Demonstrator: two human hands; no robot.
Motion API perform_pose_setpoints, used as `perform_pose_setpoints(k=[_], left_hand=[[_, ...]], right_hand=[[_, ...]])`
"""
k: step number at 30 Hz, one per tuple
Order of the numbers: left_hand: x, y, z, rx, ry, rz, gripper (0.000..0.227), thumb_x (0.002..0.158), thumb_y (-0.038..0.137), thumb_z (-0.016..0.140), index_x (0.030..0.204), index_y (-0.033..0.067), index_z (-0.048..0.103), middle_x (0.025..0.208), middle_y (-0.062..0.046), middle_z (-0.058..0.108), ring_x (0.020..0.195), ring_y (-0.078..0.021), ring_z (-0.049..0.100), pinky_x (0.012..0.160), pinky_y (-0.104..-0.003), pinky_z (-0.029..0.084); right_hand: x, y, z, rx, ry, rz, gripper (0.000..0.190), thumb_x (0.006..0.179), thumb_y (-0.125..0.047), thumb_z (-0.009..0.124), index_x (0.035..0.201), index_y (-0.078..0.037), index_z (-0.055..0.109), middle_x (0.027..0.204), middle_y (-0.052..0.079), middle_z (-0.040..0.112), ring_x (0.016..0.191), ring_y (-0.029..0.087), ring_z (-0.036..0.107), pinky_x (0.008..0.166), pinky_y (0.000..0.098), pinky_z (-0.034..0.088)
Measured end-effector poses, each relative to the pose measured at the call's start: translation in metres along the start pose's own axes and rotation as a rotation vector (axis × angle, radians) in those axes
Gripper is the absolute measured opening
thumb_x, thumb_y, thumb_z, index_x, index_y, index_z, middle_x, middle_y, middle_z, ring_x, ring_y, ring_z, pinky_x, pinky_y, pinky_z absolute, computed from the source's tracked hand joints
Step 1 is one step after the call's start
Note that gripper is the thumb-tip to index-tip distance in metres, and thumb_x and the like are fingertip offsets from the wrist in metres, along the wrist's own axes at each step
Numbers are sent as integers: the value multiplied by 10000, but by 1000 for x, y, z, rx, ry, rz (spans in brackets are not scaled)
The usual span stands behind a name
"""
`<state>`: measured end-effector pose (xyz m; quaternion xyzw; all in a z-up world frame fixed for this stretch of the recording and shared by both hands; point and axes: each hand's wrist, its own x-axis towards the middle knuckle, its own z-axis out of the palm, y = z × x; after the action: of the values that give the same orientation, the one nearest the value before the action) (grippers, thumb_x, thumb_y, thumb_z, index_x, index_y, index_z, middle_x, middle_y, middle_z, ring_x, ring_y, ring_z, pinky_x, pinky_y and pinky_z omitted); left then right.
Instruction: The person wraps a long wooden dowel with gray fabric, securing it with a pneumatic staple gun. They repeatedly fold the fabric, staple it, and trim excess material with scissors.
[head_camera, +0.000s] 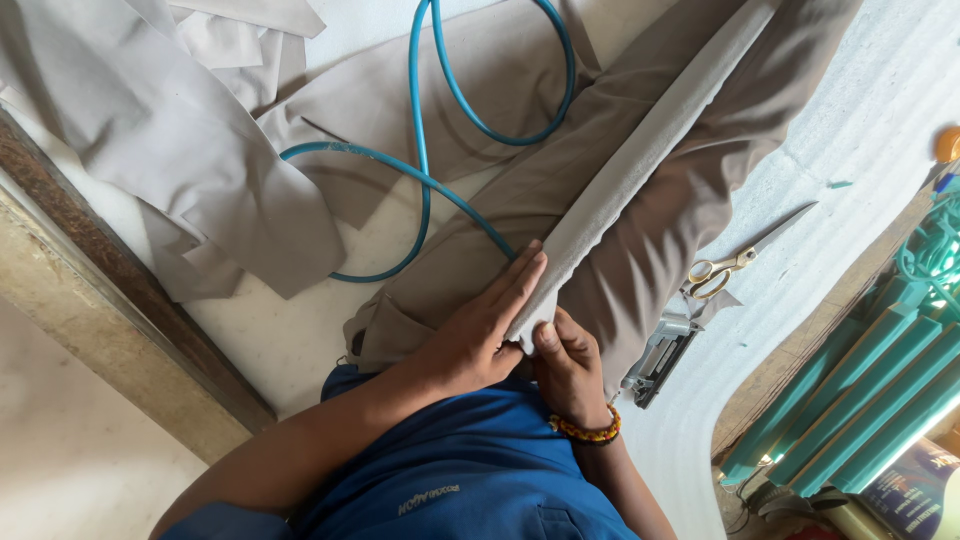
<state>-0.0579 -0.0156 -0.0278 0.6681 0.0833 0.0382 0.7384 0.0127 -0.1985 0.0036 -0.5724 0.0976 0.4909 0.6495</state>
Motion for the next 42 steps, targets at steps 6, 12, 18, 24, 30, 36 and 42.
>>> perform_pose_setpoints(k=[6, 12, 18, 24, 30, 36, 42], left_hand=[[-6, -5, 4, -412, -5, -119, 994, 865, 101, 713, 1631, -45, 97, 1630, -279, 315, 1509, -367, 389, 1151, -392, 420], [2, -5, 41, -195, 345, -200, 719, 975, 333, 700, 1491, -86, 426, 1322, -257, 616, 1217, -337, 649, 1005, -399, 535], [6, -5, 51, 13, 501, -78, 485, 1033, 237, 656, 1389, -64, 523, 1140, -218, 678, 1013, -342, 717, 873, -405, 580], [8, -8, 50, 114, 501, 6, 476, 1021, 158, 681, 1396, -70, 497, 1122, -230, 673, 993, -367, 710, 848, -423, 582], [8, -9, 47, 103, 463, -3, 508, 1011, 148, 690, 1412, -80, 478, 1154, -250, 675, 1010, -371, 728, 854, -424, 596], [6, -9, 46, 83, 454, -48, 512, 1005, 167, 689, 1406, -77, 484, 1129, -247, 686, 998, -368, 738, 847, -419, 601], [8, -10, 43, 104, 460, -25, 518, 992, 165, 696, 1393, -90, 488, 1099, -261, 694, 978, -379, 747, 819, -419, 613]], right_hand=[[5, 6, -18, -166, 14, 45, 374, 1063, -225, 571, 1313, 51, 609, 1148, 63, 700, 1045, 127, 643, 932, 285, 521], [4, 19, -35, -97, -69, 4, 254, 1192, -162, 575, 1299, 61, 635, 1150, 69, 667, 1014, 132, 602, 876, 297, 504], [9, 5, -24, -485, -137, -138, 303, 1104, -174, 538, 1292, 46, 629, 1283, 42, 619, 1132, 113, 596, 978, 259, 491], [-14, -15, -31, -754, -28, -123, 197, 1071, -125, 595, 1142, 36, 684, 1015, 93, 687, 938, 133, 639, 826, 265, 534], [-49, 11, -173, -661, 906, -645, 261, 1142, -229, 614, 1082, 5, 514, 920, 100, 611, 765, 181, 560, 716, 332, 494], [-65, 89, -266, -1534, 1098, -21, 466, 917, -307, 806, 1094, 43, 556, 990, 246, 627, 917, 424, 606, 833, 516, 500], [-57, 104, -268, -1359, 1070, 35, 509, 839, -112, 722, 1301, -23, 529, 1015, 200, 677, 871, 384, 661, 772, 474, 517]])
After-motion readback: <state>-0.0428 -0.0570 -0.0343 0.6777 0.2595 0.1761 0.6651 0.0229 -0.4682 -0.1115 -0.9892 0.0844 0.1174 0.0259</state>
